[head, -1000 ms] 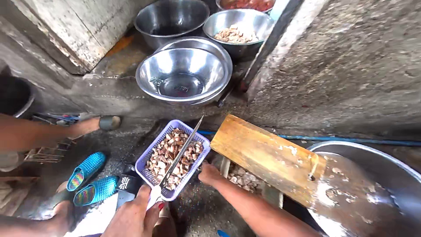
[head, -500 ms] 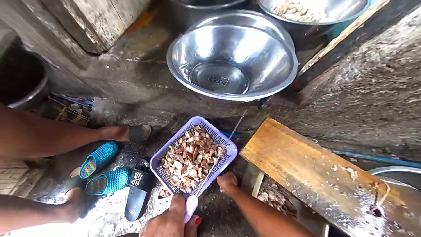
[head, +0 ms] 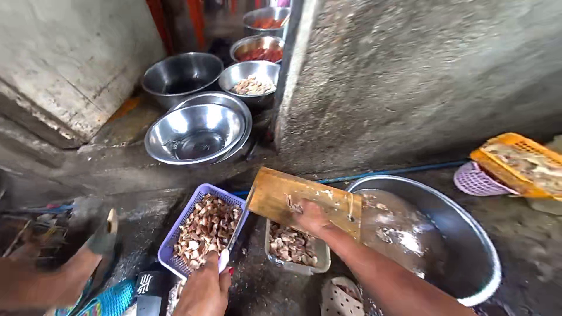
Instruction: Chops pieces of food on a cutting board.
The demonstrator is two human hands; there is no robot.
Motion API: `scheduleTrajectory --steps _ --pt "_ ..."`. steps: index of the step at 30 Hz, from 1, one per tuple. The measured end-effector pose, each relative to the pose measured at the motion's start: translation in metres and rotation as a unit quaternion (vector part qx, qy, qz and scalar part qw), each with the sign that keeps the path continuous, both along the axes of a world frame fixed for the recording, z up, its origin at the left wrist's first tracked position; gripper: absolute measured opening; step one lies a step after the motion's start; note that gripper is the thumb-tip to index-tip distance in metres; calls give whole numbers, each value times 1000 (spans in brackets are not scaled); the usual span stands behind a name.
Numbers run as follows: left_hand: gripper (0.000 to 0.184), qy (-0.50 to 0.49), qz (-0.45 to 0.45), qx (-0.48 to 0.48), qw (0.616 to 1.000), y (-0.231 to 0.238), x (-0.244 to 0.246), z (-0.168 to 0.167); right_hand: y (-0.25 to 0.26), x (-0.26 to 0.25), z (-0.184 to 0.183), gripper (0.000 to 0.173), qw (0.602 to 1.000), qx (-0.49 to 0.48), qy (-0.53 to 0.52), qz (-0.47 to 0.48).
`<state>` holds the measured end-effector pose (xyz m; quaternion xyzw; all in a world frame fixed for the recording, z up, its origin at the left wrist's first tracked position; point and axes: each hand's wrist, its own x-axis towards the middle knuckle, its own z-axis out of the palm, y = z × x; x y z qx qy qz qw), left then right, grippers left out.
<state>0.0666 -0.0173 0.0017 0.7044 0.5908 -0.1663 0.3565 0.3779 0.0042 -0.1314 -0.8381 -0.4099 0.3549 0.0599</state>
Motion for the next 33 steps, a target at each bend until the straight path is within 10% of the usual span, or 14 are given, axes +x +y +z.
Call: scheduleTrajectory --steps 4,19,29,33 --pt "52 32 -58 -46 997 -18 41 -42 -17 29 -21 65 999 -19 -37 16" --pt "51 40 -144 -36 988 36 166 -146 -3 34 -36 26 995 37 -59 73" --pt "52 114 -125 -65 983 -2 103 -112 -13 42 -29 51 999 39 -25 1" --pt "49 74 -143 -64 985 6 150 -122 -18 39 -21 27 999 -7 -37 4"
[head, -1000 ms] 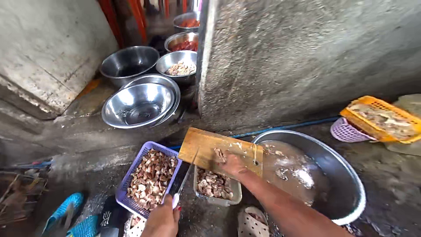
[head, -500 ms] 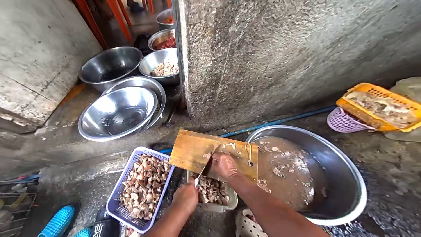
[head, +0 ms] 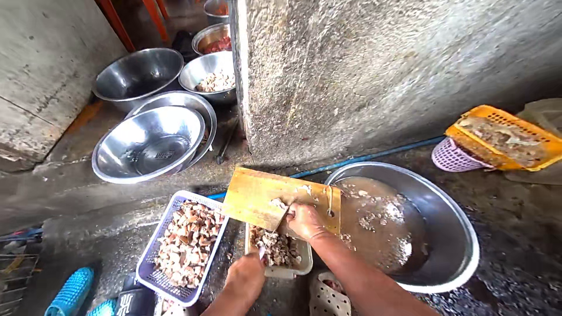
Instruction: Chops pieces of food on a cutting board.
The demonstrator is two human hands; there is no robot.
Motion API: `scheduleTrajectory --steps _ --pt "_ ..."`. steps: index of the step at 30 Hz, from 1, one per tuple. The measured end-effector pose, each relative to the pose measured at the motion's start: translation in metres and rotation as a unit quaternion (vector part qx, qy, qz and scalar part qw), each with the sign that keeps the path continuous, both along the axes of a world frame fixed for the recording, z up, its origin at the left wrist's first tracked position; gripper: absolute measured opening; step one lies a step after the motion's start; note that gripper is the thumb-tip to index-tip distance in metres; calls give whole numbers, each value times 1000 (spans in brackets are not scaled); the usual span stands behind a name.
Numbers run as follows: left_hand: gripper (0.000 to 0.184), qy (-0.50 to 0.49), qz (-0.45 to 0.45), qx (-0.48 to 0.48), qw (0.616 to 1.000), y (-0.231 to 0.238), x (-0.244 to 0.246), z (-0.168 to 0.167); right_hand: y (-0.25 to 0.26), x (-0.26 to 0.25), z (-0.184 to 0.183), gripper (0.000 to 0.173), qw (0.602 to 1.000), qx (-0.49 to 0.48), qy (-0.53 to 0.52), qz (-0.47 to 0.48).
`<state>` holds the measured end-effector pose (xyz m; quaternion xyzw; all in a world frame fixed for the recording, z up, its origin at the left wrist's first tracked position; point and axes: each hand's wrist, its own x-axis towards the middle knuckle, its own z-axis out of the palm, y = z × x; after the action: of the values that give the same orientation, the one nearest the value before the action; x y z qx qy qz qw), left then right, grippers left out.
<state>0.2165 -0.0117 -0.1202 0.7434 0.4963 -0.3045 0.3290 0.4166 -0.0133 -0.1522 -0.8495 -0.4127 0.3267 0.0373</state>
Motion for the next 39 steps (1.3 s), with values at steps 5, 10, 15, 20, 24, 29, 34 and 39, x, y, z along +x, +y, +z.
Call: scheduleTrajectory --steps 5,10,15,20,24,29,34,39 --pt "50 -21 6 8 1000 4 25 -33 -12 10 -7 28 1000 3 -3 17" --pt "52 24 -12 2 1000 -20 -34 -6 -16 9 3 27 999 -37 -8 -10" --pt "48 -8 -31 1 999 -10 2 -2 -15 2 -3 24 999 -46 -6 18" --pt "49 -14 -17 2 1000 -7 11 -33 -28 9 -4 28 1000 -23 -1 17" --pt "52 30 -22 -8 999 -24 -46 -8 -27 8 -3 24 999 -24 -20 -18" --pt "48 -13 -39 -21 999 -22 -14 10 -25 3 -4 26 999 -42 -13 -29" --pt "47 -48 -22 -18 998 -12 30 -35 -36 8 -8 23 1000 -16 -1 -4" --pt "52 16 -26 -7 999 -30 -35 -28 -43 22 -13 22 994 22 14 -106"
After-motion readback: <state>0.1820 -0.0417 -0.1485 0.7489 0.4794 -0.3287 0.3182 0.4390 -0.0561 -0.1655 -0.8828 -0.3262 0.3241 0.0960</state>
